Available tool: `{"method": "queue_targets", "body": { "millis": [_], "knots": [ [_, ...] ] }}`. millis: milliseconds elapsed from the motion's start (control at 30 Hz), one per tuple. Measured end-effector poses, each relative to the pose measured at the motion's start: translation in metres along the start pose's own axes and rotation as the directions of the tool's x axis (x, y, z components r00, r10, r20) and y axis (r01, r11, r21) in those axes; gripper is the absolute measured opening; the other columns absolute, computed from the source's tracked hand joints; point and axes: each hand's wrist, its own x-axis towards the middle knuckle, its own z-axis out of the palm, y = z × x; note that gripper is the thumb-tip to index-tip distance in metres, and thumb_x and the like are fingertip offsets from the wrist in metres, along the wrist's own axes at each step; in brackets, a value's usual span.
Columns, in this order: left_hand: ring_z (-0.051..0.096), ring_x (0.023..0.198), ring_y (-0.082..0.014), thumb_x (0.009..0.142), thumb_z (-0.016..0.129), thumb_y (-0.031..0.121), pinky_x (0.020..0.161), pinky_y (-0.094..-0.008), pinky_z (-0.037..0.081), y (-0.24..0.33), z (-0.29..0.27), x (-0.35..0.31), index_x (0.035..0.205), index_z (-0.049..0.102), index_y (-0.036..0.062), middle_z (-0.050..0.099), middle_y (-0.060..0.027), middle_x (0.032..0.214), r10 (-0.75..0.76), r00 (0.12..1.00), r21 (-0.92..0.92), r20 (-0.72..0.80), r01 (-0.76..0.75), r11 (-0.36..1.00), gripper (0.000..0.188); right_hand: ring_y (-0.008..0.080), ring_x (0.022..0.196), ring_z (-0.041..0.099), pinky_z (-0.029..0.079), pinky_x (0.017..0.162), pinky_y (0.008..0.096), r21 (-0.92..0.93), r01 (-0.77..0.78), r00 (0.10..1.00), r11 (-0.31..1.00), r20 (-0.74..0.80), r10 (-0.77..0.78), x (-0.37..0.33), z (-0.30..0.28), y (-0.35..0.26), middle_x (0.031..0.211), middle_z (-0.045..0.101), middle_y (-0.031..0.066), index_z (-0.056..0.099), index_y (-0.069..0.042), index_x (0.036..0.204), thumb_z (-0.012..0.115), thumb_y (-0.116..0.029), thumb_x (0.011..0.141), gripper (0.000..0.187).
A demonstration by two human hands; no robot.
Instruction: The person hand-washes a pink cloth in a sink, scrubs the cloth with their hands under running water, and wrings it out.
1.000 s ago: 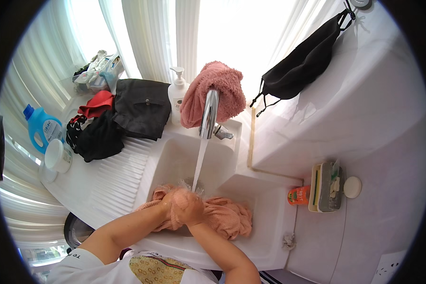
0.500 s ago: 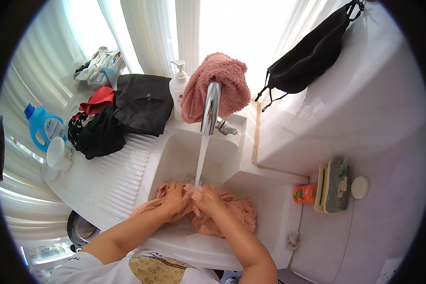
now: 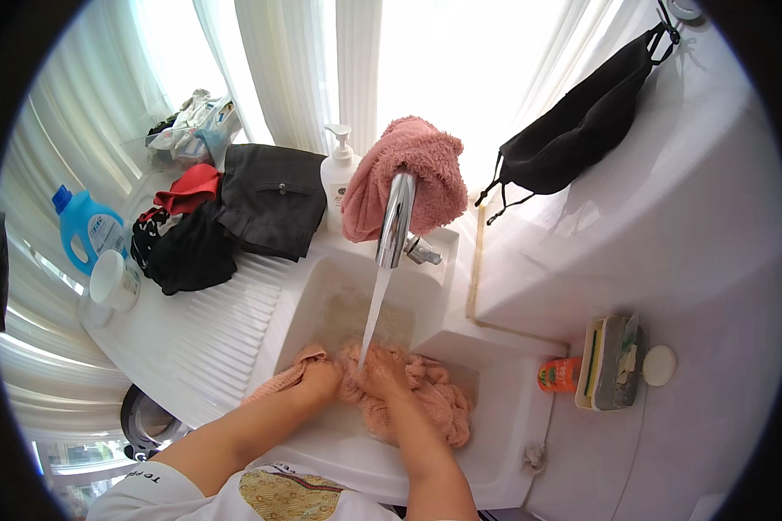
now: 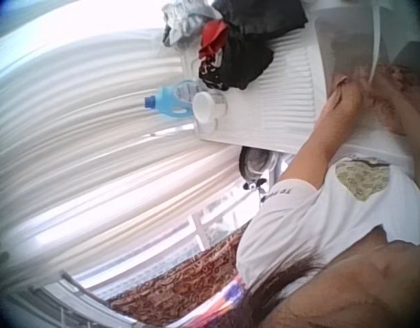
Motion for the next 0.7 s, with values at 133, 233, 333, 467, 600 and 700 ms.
{"method": "queue_targets", "body": {
  "millis": [133,233,333,467,600,700],
  "knots": [
    [0.062,0.098,-0.0349,0.074,0.061,0.008,0.084,-0.0423,0.051,-0.021,-0.021,-0.002,0.114,0.058,-0.0043,0.062,-0.0196,0.108,-0.113,0.990,-0.969,0.084,0.107,0.221,0.042,0.0280,0.107,0.057,0.047,0.087,0.0364,0.483,-0.339,0.930,0.807,0.044,0.364,0.008,0.004,0.007,0.122,0.055,0.0161,0.060,-0.001,0.109,0.072,-0.017,0.074,0.041],
    [0.062,0.097,-0.0360,0.072,0.056,0.005,0.087,-0.0447,0.052,-0.021,-0.078,-0.037,0.112,0.055,-0.0074,0.061,-0.0209,0.108,-0.026,0.993,-0.828,0.118,0.084,-0.554,0.041,0.0211,0.104,0.057,0.048,0.085,0.0326,0.928,-0.201,0.951,0.314,0.108,0.290,-0.014,-0.017,0.015,0.120,0.055,0.0113,0.049,0.001,0.127,0.071,-0.007,0.073,0.059],
    [0.060,0.102,-0.0348,0.073,0.050,0.005,0.093,-0.0465,0.050,-0.035,-0.090,-0.053,0.115,0.054,-0.0048,0.060,-0.0205,0.112,0.221,0.974,-0.661,0.047,0.196,-0.724,0.043,0.0188,0.110,0.052,0.046,0.090,0.0305,0.957,0.052,0.979,0.285,-0.105,0.174,-0.035,-0.001,0.013,0.124,0.051,0.0098,0.026,0.000,0.142,0.073,-0.004,0.072,0.085],
    [0.057,0.110,-0.0326,0.081,0.051,0.017,0.096,-0.0455,0.047,-0.024,-0.090,-0.076,0.123,0.051,0.0013,0.057,-0.0181,0.120,0.344,0.910,-0.595,-0.232,0.147,-0.790,0.044,0.0216,0.120,0.045,0.041,0.098,0.0323,0.934,0.193,0.974,0.302,-0.219,0.054,-0.055,-0.036,-0.050,0.133,0.042,0.0150,0.011,0.001,0.145,0.081,-0.012,0.067,0.105],
    [0.054,0.114,-0.0313,0.091,0.044,0.036,0.099,-0.0441,0.045,-0.003,-0.090,-0.087,0.129,0.048,0.0051,0.054,-0.0158,0.125,0.250,0.968,-0.671,-0.025,0.170,-0.722,0.049,0.0291,0.122,0.044,0.037,0.102,0.0369,0.832,0.225,0.907,0.507,-0.370,0.204,-0.053,-0.048,-0.097,0.133,0.040,0.0215,0.029,0.004,0.137,0.086,-0.027,0.061,0.100],
    [0.055,0.112,-0.0297,0.095,0.040,0.039,0.097,-0.0419,0.046,0.002,-0.083,-0.082,0.130,0.047,0.0047,0.054,-0.0155,0.125,0.153,0.988,-0.747,0.017,0.115,-0.655,0.050,0.0340,0.113,0.048,0.040,0.096,0.0406,0.676,0.170,0.838,0.717,-0.481,0.256,-0.053,-0.056,-0.113,0.121,0.047,0.0216,0.037,0.003,0.128,0.085,-0.031,0.063,0.087]
  ]
}}
